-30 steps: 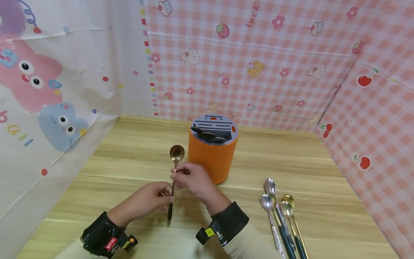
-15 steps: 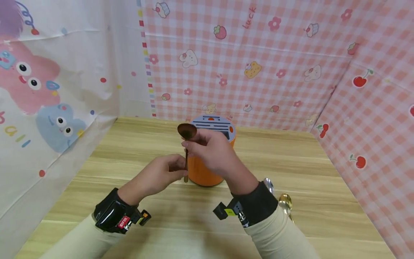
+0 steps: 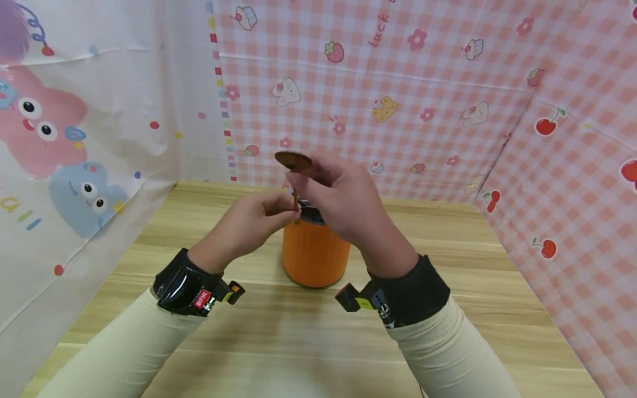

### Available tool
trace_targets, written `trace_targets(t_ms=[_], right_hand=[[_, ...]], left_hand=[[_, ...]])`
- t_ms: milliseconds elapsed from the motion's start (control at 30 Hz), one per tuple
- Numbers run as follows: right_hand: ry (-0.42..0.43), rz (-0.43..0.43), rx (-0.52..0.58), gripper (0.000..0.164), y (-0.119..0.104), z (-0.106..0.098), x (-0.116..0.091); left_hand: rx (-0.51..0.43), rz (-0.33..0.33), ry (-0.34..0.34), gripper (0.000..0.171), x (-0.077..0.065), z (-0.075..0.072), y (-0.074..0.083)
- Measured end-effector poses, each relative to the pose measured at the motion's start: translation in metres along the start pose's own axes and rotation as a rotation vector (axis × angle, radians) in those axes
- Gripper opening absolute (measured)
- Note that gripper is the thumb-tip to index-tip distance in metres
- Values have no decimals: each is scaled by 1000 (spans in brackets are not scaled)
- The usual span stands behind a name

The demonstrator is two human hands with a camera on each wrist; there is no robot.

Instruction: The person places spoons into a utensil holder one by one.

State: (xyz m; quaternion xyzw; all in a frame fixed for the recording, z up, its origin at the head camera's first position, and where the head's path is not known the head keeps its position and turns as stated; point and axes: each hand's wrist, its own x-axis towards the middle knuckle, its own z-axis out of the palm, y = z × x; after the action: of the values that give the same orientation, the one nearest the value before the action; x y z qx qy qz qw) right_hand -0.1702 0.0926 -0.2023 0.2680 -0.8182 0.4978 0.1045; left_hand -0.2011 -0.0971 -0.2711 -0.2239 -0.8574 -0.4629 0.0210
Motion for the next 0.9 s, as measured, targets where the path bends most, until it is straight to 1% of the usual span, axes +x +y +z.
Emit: trace_targets(t_ms=[133, 233, 333, 400, 533, 667, 767, 900], right_hand=[[7, -58, 9, 24, 2, 0, 1], [1, -59, 32, 23, 8, 2, 2], [-6, -35, 40, 23, 15, 4, 4], [-7, -20, 24, 23, 20, 5, 6], [4, 7, -39, 25, 29, 7, 8], [31, 64, -93, 25, 35, 8, 9], [38, 103, -108, 23, 39, 8, 10], [32, 154, -129, 22, 43, 6, 11]], left_hand=[[12, 7, 31, 9, 10, 1, 0], [24, 1, 30, 7, 16, 3, -4], [23, -18, 8, 8, 22, 6, -8], [22, -33, 0, 10, 25, 7, -10], [26, -45, 1, 11, 28, 8, -12], [22, -43, -3, 13, 27, 9, -14], [29, -50, 14, 15, 26, 7, -16], [32, -86, 59, 15, 24, 4, -18]])
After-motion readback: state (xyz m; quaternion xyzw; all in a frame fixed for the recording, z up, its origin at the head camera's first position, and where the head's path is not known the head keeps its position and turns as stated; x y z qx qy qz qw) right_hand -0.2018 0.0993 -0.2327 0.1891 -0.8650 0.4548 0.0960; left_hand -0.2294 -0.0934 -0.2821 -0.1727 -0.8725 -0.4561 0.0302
